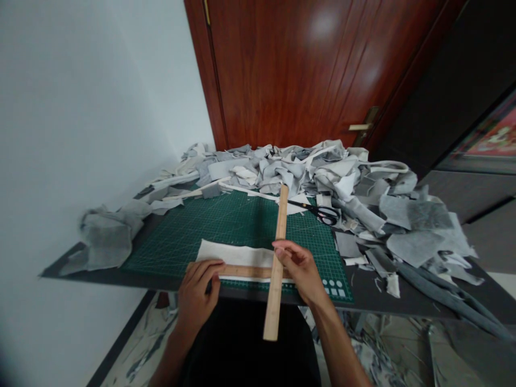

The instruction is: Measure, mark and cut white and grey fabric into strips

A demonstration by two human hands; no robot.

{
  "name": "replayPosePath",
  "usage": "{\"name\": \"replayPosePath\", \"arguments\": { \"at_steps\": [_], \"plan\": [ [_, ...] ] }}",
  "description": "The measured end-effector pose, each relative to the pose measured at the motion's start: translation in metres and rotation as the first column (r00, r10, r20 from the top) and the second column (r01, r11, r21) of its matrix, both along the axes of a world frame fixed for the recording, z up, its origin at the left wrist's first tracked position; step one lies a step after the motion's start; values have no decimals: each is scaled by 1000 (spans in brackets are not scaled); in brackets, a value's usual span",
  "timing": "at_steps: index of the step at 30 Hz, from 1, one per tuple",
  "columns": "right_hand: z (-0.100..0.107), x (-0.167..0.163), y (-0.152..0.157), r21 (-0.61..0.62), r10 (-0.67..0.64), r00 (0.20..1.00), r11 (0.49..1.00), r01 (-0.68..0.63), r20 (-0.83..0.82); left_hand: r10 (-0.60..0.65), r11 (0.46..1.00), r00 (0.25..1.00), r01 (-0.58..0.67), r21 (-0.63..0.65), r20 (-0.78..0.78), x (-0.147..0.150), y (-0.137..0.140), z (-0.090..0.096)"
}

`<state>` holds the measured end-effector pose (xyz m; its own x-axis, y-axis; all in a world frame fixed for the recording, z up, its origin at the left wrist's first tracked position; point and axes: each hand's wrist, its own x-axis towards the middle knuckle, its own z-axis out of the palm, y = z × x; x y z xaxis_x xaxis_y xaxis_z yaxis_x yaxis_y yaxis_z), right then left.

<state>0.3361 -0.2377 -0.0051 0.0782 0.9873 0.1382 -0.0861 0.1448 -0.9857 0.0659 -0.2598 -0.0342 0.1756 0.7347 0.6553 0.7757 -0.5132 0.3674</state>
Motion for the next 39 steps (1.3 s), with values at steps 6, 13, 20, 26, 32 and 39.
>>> {"name": "replayPosePath", "arguments": {
  "at_steps": [6, 13, 20, 26, 32, 39],
  "plan": [
    [-6, 12, -3, 61, -4, 999, 998, 1, 35, 9, 1000, 1000, -9, -9, -14, 0, 0, 0],
    [-1, 18, -6, 179, -141, 953, 979, 94, 268, 23, 1000, 999, -23, -4, -23, 0, 0, -2],
    [0, 22, -7, -67, -233, 969, 969, 239, 84, 29, 1000, 999, -29, -5, -34, 0, 1, -2],
    [-3, 28, -21, -73, -92, 994, 993, 96, 55, 38, 999, 998, -38, 10, -48, 1, 3, -2],
    [9, 16, -32, 38, 68, 759, 992, -121, 647, 48, 999, 997, -47, 19, -62, 1, 4, -4],
    [9, -14, -10, 76, 62, 382, 938, -338, 922, 48, 998, 997, -45, 47, -67, 1, 2, -1]
  ]
}}
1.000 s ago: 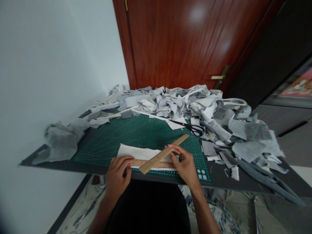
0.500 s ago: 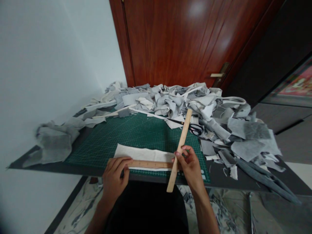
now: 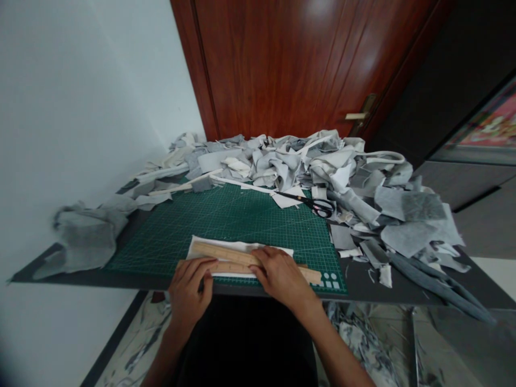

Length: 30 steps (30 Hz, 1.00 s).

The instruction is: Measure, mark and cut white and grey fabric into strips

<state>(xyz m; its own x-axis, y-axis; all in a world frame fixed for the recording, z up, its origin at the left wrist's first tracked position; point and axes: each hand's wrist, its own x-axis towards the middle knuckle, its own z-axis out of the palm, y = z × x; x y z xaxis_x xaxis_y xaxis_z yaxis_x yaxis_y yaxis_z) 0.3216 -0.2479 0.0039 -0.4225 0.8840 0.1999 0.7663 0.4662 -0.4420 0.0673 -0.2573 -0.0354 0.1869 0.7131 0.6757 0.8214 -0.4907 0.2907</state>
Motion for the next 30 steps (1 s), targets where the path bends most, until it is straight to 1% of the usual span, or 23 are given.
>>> {"name": "replayPosePath", "arguments": {
  "at_steps": [4, 8, 12, 16, 19, 22, 26, 30],
  "plan": [
    [0, -5, 15, 70, 61, 993, 995, -68, 102, -6, 1000, 1000, 6, 2, 1, 0, 0, 0],
    [-2, -6, 27, 113, 159, 981, 979, -171, 108, -8, 1000, 1000, 8, 15, -3, -1, 1, -3],
    [-1, -12, 33, 139, 178, 977, 971, -193, 116, 5, 1000, 1000, -5, 26, -2, -1, 1, -4],
    [2, -19, 34, 142, 139, 983, 977, -156, 124, 4, 999, 1000, -4, 40, -1, -1, 1, -3],
    [0, -15, 30, 154, 85, 992, 983, -100, 98, -19, 1000, 1000, 18, 19, 5, -2, 0, -2],
    [-8, 2, 23, 159, 8, 997, 987, -21, 82, -26, 1000, 1000, 26, 0, 16, -1, -2, -1],
    [-18, 32, 14, 188, -96, 992, 979, 79, 84, -20, 1000, 999, 20, -8, 32, -1, -1, -1],
    [-20, 45, 11, 186, -134, 988, 975, 119, 71, -19, 999, 999, 21, -40, 45, -1, 1, 0]
  ]
}}
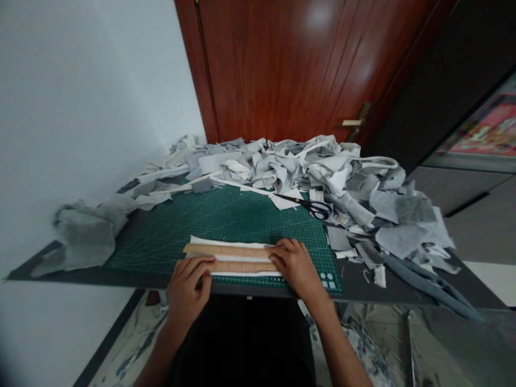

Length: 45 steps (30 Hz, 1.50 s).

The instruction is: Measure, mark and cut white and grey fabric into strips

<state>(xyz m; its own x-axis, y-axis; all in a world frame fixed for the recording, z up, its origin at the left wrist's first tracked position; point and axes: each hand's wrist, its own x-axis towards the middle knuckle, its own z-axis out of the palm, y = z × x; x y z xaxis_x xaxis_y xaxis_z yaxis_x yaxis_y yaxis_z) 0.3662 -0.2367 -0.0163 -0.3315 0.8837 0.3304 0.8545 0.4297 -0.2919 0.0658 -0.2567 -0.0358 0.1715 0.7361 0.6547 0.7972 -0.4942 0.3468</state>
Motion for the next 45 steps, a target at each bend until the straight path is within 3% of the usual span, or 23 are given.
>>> {"name": "replayPosePath", "arguments": {
  "at_steps": [18, 29, 37, 45],
  "plan": [
    [-10, -20, 22, 38, -51, 989, 998, 56, -138, -60, 995, 998, 58, -86, -15, -7, 5, 4],
    [-10, -23, 26, 9, -84, 983, 996, 87, -161, -107, 983, 982, 81, -164, -155, -1, 43, 25],
    [-18, -20, 25, 52, -57, 980, 996, 68, -191, -167, 977, 981, 151, -154, -99, 6, 47, 19],
    [-20, -16, 22, 77, -17, 978, 996, 34, -206, -155, 971, 981, 129, -200, -118, 6, 46, 15]
  ]
}}
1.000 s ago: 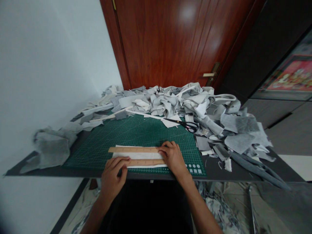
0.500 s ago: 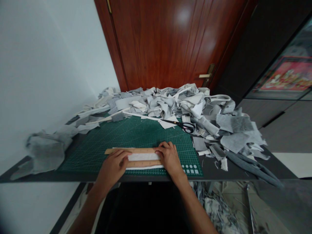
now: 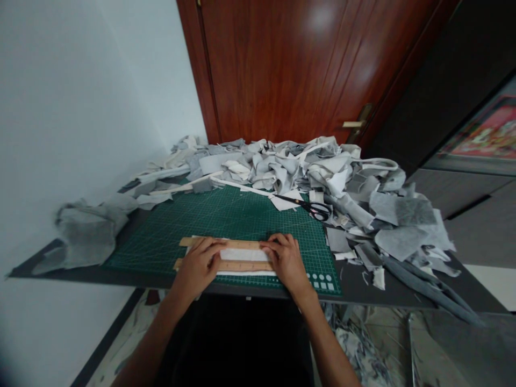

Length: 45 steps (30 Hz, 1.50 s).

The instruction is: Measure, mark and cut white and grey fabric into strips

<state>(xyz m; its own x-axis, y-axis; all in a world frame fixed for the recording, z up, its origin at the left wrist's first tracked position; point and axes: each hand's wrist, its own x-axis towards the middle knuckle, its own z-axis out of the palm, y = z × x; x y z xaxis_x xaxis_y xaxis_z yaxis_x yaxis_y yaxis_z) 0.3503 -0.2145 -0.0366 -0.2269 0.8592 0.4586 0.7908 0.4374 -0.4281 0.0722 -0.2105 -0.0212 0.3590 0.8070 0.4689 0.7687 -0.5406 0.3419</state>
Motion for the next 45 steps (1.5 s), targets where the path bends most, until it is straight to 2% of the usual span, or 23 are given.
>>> {"name": "replayPosePath", "arguments": {
  "at_steps": [8, 14, 17, 20, 22, 24, 25, 29, 35, 40, 45],
  "plan": [
    [12, -2, -1, -49, 9, 999, 999, -11, -34, -14, 999, 1000, 15, 41, -26, 1, -3, -1],
    [20, 20, 12, -60, -4, 998, 998, 0, -70, 3, 999, 999, -2, 54, -36, 2, -4, -1],
    [23, 45, 24, 8, -43, 999, 999, 43, 22, 14, 998, 999, -11, 64, -44, 3, -4, -2],
    [24, 82, 43, 113, -195, 971, 977, 180, 136, 23, 998, 998, -20, 64, -51, 3, -5, -1],
    [24, 111, 57, 134, -348, 911, 936, 325, 221, 25, 998, 998, -21, 66, -54, 3, -5, -1],
    [21, 139, 72, 93, -485, 806, 870, 484, 340, 22, 997, 998, -18, 70, -51, 3, -6, -1],
    [20, 151, 79, 50, -488, 775, 857, 513, 401, 21, 997, 999, -17, 73, -48, 3, -6, -2],
    [19, 180, 96, -62, -390, 797, 882, 468, 461, 28, 997, 999, -25, 69, -43, 3, -6, -4],
    [27, 183, 96, -83, -357, 820, 896, 436, 448, 23, 998, 999, -21, 56, -33, 3, -7, -2],
    [28, 174, 97, 102, -516, 769, 848, 519, 378, 16, 998, 1000, -15, 54, -22, 3, -7, -1],
    [30, 173, 110, 145, -567, 760, 821, 552, 318, 20, 999, 1000, -19, 42, -24, 2, -8, -1]
  ]
}}
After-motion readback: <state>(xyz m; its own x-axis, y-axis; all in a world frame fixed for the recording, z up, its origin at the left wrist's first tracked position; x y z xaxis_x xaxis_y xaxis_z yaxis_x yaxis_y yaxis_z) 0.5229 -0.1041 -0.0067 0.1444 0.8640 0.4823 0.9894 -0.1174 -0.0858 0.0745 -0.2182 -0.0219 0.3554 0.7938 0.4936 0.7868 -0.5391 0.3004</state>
